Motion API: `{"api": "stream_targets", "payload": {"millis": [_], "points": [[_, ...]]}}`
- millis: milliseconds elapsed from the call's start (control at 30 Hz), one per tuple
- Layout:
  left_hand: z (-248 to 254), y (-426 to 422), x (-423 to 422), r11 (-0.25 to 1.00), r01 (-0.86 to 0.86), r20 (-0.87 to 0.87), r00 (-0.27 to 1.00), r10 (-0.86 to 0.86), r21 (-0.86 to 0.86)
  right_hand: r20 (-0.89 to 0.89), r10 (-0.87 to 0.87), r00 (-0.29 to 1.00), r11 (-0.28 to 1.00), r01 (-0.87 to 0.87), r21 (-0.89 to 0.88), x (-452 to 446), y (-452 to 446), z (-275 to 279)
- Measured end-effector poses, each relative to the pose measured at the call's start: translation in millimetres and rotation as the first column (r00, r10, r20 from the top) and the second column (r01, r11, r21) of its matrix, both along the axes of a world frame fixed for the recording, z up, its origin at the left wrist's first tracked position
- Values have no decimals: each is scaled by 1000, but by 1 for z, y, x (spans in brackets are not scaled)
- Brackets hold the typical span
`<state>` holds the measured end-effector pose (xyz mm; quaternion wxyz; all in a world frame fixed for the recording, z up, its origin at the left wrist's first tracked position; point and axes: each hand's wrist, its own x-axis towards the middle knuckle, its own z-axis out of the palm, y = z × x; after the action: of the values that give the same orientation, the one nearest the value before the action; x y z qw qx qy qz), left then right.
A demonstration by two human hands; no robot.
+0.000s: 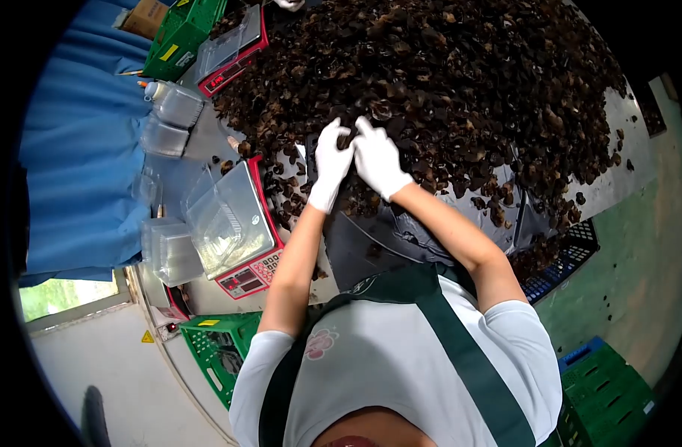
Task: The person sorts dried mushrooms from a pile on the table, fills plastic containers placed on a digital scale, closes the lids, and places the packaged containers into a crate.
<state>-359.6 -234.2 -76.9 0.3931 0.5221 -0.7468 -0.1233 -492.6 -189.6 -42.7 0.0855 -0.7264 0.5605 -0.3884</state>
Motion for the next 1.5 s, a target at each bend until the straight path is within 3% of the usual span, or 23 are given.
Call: {"api": "stream_targets", "payload": {"millis": [133, 200, 267, 333, 400, 467, 533, 567, 633, 667, 733, 800, 867, 933, 1000, 1067, 1133, 1200, 1267, 1333, 1400, 1467, 1500], "points": [[-28, 88, 41, 989, 57, -70, 996, -47, 138, -74, 264, 962, 950, -246, 194, 17, 70, -24], [-15, 119, 50, 986, 118, 57, 990, -126, 117, -97, 351, 931, 925, -329, 191, 6, 88, -8], [-2, 132, 52, 976, 109, 71, 990, -125, 189, 42, 412, 910, 854, -401, 331, -12, 80, 17], [11, 123, 49, 975, 100, 44, 993, -111, 198, 141, 332, 933, 859, -361, 364, -33, 50, 40], [23, 100, 44, 971, 105, -8, 994, -106, 216, 108, 172, 979, 953, -193, 232, -53, 6, 52], [26, 65, 33, 989, 36, 5, 999, -38, 143, 8, 17, 1000, 962, -18, 273, -68, -42, 43], [28, 28, 18, 981, -32, -5, 999, 33, 191, -123, -120, 985, 949, 151, 278, -65, -80, 45], [32, 13, 10, 969, -73, 78, 995, 57, 237, -119, -87, 989, 907, 128, 401, -61, -95, 46], [28, -13, 1, 944, -97, 222, 975, 26, 316, -133, 28, 991, 880, 39, 473, -39, -102, 36], [32, -16, -4, 909, -87, 165, 986, 20, 407, -160, 91, 983, 864, 2, 504, -24, -95, 35], [3, -26, 4, 940, -56, 131, 991, 12, 337, -118, 194, 974, 878, -119, 463, 5, -70, 25], [-4, -6, 20, 933, 10, -31, 1000, 1, 360, 142, 202, 969, 768, -247, 591, 21, -47, 19], [5, 37, 42, 943, 148, -90, 988, -126, 298, 238, 335, 912, 785, -410, 465, 18, -10, 16], [30, 79, 48, 914, 74, 91, 989, -120, 398, 362, 435, 824, 690, -564, 453, 3, 15, 23], [39, 104, 57, 948, 177, 106, 972, -211, 266, 409, 316, 856, 721, -497, 483, -26, 14, 44], [36, 116, 63, 950, 224, 68, 967, -244, 216, -12, 113, 993, 957, -106, 268, -52, 0, 44], [44, 115, 56, 950, 248, 145, 950, -277, 191, -214, -61, 975, 991, 86, 106, -75, -16, 29], [41, 106, 42, 949, 218, 135, 958, -253, 229, -307, 21, 952, 887, 124, 444, -89, -23, 22], [36, 97, 26, 947, 126, 206, 959, -192, 295, -119, -37, 992, 915, 82, 394, -95, -16, 1], [19, 100, 17, 951, 71, 441, 874, -204, 299, 124, -114, 986, 924, 59, 379, -101, -2, -6], [9, 111, 15, 949, 164, 372, 891, -259, 268, 352, -232, 907, 874, 35, 485, -106, 16, 0], [25, 129, 12, 938, 207, 343, 891, -299, 280, 719, -299, 628, 805, -239, 544, -108, 36, 23], [26, 136, 11, 949, 205, 313, 909, -275, 238, 778, -294, 555, 804, -297, 515, -110, 44, 26]]}}
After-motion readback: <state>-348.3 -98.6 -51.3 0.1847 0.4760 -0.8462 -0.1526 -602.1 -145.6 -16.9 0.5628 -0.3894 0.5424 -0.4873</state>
